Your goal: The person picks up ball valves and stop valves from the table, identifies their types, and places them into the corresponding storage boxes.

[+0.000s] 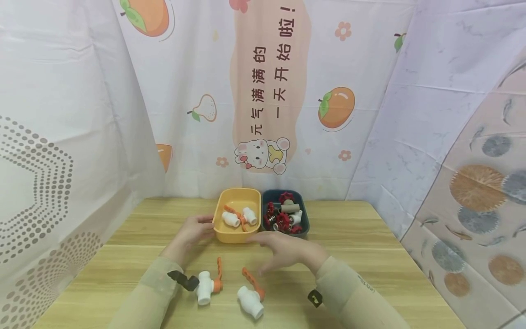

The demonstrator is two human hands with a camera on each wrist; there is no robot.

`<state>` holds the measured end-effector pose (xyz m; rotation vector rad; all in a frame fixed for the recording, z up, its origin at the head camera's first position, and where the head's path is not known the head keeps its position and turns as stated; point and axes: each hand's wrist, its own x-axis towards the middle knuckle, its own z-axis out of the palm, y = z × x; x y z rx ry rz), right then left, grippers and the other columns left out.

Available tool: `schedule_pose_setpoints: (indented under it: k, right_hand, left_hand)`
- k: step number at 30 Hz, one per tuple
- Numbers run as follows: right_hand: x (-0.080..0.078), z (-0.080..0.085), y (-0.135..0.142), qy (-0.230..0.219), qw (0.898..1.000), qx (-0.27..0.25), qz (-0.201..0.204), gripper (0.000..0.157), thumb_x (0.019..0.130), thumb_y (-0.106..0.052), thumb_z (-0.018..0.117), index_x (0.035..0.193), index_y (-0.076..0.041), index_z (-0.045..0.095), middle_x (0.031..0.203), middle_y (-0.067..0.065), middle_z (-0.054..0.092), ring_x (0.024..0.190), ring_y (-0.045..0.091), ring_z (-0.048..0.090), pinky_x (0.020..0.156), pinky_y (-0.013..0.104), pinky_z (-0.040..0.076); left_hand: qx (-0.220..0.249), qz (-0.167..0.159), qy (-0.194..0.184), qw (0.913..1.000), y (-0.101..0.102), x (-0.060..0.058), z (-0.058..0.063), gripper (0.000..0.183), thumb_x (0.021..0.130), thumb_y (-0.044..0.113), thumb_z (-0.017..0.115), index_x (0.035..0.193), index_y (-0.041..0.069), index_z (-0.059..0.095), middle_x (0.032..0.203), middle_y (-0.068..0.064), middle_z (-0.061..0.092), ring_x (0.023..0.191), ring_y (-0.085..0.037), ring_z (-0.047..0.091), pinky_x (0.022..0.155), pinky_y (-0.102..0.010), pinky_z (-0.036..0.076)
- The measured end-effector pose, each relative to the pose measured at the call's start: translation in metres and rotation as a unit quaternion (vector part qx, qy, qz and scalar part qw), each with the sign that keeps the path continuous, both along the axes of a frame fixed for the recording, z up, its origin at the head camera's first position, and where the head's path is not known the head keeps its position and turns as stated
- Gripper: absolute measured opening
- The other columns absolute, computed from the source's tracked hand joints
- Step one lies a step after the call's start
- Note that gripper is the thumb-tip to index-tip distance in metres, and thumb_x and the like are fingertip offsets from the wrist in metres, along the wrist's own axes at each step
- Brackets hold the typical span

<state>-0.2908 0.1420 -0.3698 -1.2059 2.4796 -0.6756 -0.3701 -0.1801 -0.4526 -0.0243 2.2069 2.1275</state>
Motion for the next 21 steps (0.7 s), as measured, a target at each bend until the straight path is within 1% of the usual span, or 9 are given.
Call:
schedule_pose_setpoints:
  k: [4,7,11,13,16,21]
  right_hand:
    - [0.003,-0.005,-0.002,-0.003,1.0,0.004,0.027,0.082,0.083,-0.032,0.087,0.152,-0.016,0.047,0.153,-0.003,0.047,0.133,0.021,0.051,0.108,0.041,0.048]
    - [0.005,-0.009,-0.003,0.001,0.999,0.017,0.045,0.083,0.082,-0.033,0.087,0.153,-0.017,0.047,0.155,-0.003,0.046,0.138,0.018,0.046,0.113,0.039,0.042]
    - [0.007,-0.013,-0.004,0.004,0.997,0.03,0.066,0.086,0.081,-0.038,0.088,0.154,-0.02,0.045,0.156,0.0,0.044,0.142,0.018,0.04,0.116,0.04,0.038]
    - [0.008,-0.014,-0.004,0.007,0.997,0.033,0.076,0.087,0.081,-0.041,0.087,0.154,-0.021,0.045,0.157,0.003,0.044,0.142,0.018,0.04,0.117,0.041,0.038]
    - [0.009,-0.017,-0.004,-0.002,0.996,0.036,0.084,0.087,0.081,-0.042,0.087,0.154,-0.023,0.044,0.157,0.004,0.043,0.143,0.018,0.04,0.117,0.042,0.037]
    - [0.01,-0.023,-0.004,0.002,0.994,0.048,0.094,0.087,0.081,-0.045,0.086,0.154,-0.025,0.044,0.158,0.003,0.042,0.143,0.019,0.039,0.117,0.044,0.037]
  left_hand:
    - [-0.001,0.002,-0.001,1.0,0.0,0.001,0.001,0.044,0.098,-0.008,0.055,0.141,-0.014,0.049,0.137,-0.034,0.052,0.12,-0.047,0.059,0.095,-0.047,0.057]
    - [-0.003,0.002,0.002,1.0,0.0,0.001,0.002,0.044,0.098,-0.008,0.056,0.141,-0.014,0.05,0.136,-0.034,0.053,0.119,-0.047,0.06,0.093,-0.046,0.058]
    - [-0.006,0.0,0.005,1.0,0.0,0.001,0.002,0.044,0.097,-0.008,0.056,0.14,-0.014,0.05,0.135,-0.034,0.054,0.118,-0.047,0.06,0.091,-0.045,0.059]
    - [-0.007,-0.001,0.006,1.0,0.0,0.001,0.002,0.044,0.097,-0.008,0.056,0.14,-0.015,0.05,0.135,-0.034,0.054,0.117,-0.047,0.061,0.091,-0.045,0.059]
    - [-0.006,-0.001,0.004,1.0,-0.001,0.001,0.001,0.044,0.097,-0.008,0.056,0.14,-0.014,0.05,0.135,-0.034,0.053,0.118,-0.047,0.06,0.093,-0.047,0.058]
    - [-0.005,0.001,0.002,1.0,-0.001,0.0,0.001,0.044,0.097,-0.008,0.057,0.14,-0.014,0.05,0.136,-0.033,0.053,0.119,-0.046,0.06,0.093,-0.047,0.058]
